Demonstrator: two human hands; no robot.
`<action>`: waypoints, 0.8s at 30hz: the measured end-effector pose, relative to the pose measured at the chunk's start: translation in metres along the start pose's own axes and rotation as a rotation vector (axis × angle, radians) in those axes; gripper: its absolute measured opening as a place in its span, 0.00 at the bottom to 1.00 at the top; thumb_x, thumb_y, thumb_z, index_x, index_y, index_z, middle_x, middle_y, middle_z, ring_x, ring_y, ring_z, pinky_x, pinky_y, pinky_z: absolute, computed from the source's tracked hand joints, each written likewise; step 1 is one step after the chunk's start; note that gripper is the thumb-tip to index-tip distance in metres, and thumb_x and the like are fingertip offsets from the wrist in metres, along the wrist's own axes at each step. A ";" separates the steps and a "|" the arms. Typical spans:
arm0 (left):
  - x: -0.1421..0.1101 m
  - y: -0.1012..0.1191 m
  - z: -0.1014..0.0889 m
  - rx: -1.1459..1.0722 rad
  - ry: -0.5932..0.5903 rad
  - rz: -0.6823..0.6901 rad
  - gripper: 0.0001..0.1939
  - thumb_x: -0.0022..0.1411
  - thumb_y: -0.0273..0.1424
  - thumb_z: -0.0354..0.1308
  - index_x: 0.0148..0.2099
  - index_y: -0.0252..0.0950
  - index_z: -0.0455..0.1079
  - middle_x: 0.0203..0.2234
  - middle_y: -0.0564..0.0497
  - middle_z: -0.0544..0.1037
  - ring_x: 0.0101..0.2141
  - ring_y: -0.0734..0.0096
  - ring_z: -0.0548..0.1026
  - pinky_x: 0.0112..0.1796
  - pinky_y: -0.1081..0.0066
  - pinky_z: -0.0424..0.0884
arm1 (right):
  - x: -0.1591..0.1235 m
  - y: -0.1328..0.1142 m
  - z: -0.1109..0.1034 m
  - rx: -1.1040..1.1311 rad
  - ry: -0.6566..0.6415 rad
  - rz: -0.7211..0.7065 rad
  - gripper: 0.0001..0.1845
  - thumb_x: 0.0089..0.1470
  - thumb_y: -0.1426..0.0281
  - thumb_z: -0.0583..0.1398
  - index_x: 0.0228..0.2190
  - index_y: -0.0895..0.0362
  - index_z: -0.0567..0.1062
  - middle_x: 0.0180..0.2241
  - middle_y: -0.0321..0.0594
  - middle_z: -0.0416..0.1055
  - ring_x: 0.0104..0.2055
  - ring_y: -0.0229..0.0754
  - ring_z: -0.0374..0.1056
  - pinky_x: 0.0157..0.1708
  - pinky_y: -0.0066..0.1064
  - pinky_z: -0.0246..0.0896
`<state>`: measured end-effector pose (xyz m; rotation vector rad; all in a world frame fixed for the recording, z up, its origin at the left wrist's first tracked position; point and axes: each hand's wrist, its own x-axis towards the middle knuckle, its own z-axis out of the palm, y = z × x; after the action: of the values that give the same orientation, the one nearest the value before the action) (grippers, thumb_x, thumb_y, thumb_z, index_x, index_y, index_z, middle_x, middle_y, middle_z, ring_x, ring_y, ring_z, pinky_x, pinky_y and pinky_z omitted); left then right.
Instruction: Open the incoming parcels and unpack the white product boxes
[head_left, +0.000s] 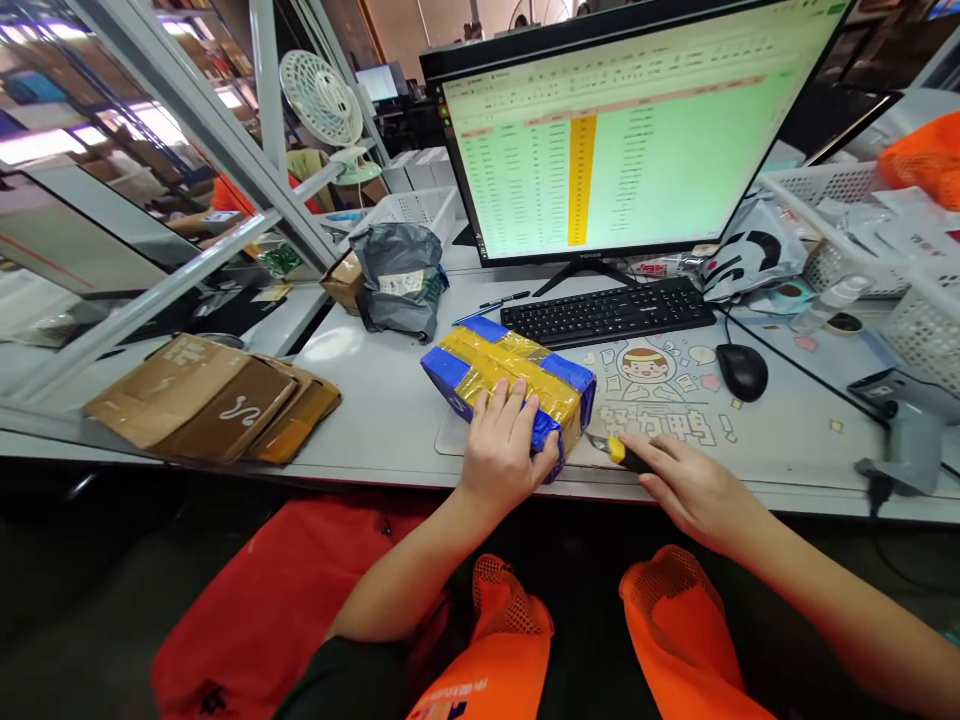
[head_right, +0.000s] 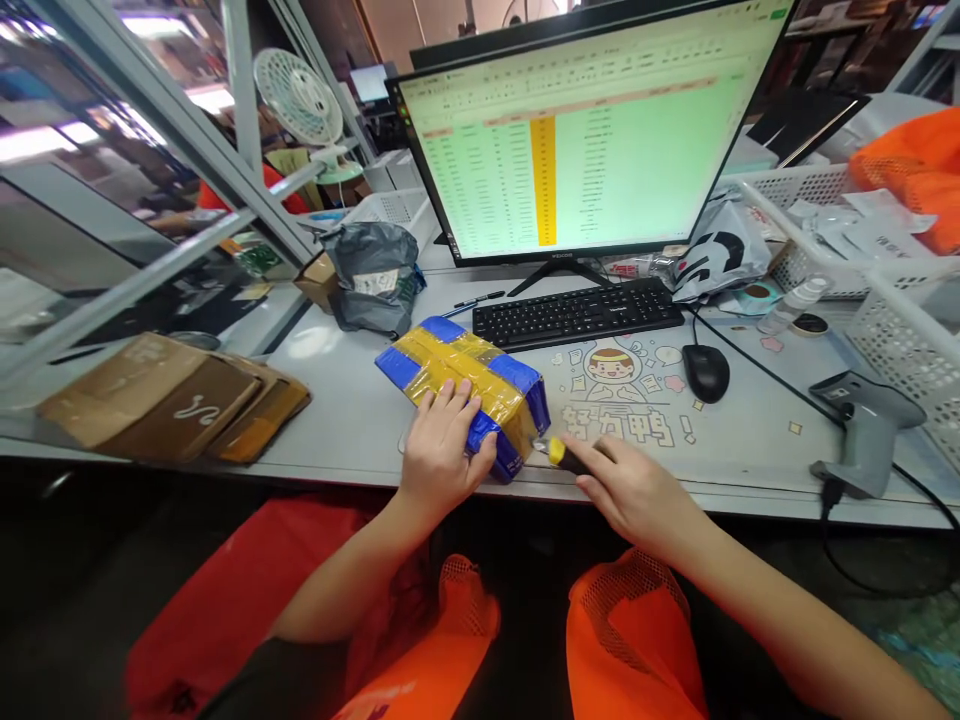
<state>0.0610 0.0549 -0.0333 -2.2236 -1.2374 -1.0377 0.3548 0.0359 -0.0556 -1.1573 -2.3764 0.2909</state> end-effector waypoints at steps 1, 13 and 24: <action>-0.001 0.000 0.000 -0.020 -0.004 -0.017 0.17 0.68 0.34 0.59 0.55 0.30 0.72 0.58 0.30 0.76 0.62 0.40 0.72 0.61 0.44 0.68 | 0.007 -0.006 0.001 -0.027 0.002 -0.060 0.26 0.73 0.61 0.49 0.68 0.50 0.64 0.40 0.45 0.71 0.37 0.47 0.71 0.38 0.37 0.70; -0.004 0.008 -0.001 -0.053 0.035 -0.025 0.06 0.70 0.33 0.58 0.42 0.36 0.67 0.59 0.29 0.75 0.64 0.43 0.69 0.59 0.43 0.70 | 0.045 0.032 -0.010 -0.301 0.131 -0.043 0.24 0.70 0.58 0.55 0.63 0.47 0.74 0.39 0.47 0.72 0.37 0.48 0.67 0.39 0.38 0.63; -0.083 -0.092 -0.062 -0.443 0.431 -0.812 0.24 0.72 0.53 0.46 0.48 0.39 0.70 0.62 0.39 0.74 0.66 0.51 0.67 0.66 0.49 0.62 | -0.064 0.141 -0.021 -0.102 0.202 0.670 0.31 0.65 0.48 0.54 0.64 0.47 0.73 0.56 0.49 0.75 0.47 0.60 0.75 0.49 0.51 0.70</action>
<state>-0.0701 0.0183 -0.0572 -1.5776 -1.8657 -2.1317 0.4955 0.0722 -0.1125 -1.9113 -1.7857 0.2530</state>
